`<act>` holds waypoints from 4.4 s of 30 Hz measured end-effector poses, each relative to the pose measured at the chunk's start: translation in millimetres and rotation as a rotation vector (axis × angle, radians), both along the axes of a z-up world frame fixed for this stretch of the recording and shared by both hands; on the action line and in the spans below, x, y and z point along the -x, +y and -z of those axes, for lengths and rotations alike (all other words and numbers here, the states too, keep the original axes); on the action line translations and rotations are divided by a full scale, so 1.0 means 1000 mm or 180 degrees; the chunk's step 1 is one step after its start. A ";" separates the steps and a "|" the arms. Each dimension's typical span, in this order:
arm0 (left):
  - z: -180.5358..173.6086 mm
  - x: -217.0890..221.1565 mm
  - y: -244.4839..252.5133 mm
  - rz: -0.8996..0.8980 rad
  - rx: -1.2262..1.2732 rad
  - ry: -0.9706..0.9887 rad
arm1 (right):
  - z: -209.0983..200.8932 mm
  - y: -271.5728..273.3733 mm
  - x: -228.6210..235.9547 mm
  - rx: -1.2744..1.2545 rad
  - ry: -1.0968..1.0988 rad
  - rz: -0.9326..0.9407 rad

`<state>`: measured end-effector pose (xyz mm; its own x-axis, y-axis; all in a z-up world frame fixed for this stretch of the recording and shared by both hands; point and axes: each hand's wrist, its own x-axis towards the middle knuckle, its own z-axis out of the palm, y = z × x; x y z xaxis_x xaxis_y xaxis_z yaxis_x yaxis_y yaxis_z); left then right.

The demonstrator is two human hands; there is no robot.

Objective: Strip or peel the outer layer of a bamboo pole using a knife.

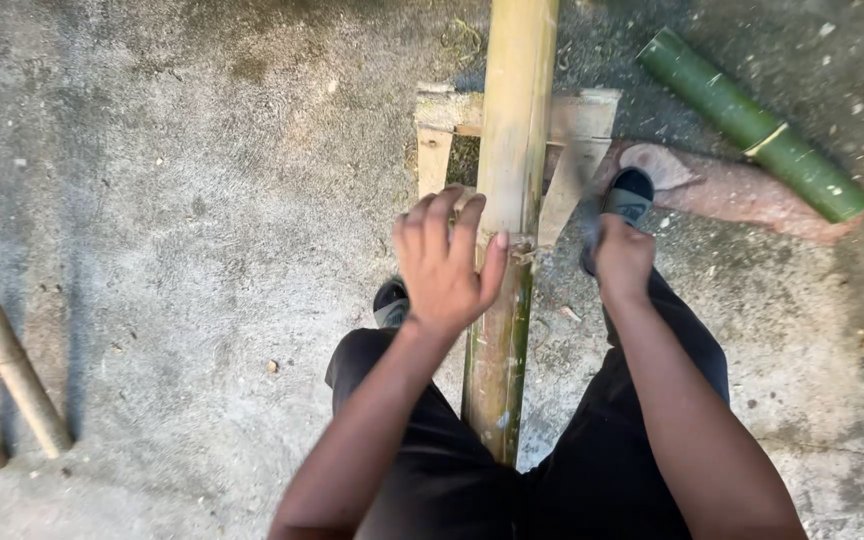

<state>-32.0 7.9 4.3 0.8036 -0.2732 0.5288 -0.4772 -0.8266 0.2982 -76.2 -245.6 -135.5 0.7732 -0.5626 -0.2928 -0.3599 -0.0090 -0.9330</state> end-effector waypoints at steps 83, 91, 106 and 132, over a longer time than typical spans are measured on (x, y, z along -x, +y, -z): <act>0.101 0.020 -0.021 -0.0885 0.2332 0.3378 | 0.011 0.029 -0.033 -0.1953 0.0096 0.0656; 0.107 0.032 -0.004 0.0040 0.3355 0.4642 | 0.012 0.041 -0.038 -0.1656 0.0295 0.0695; -0.033 -0.159 -0.071 0.1650 -0.0876 0.0149 | -0.021 0.020 -0.119 0.2388 -0.1208 -0.1320; 0.033 -0.161 -0.056 0.1394 -0.2341 -0.0352 | -0.017 0.033 -0.142 0.2500 -0.1320 -0.0704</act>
<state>128.7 -47.7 -28.4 0.5002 -0.8501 0.1650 -0.7927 -0.5262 -0.3078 65.6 -212.5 -118.4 0.8449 -0.3091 0.4366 0.0882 -0.7245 -0.6836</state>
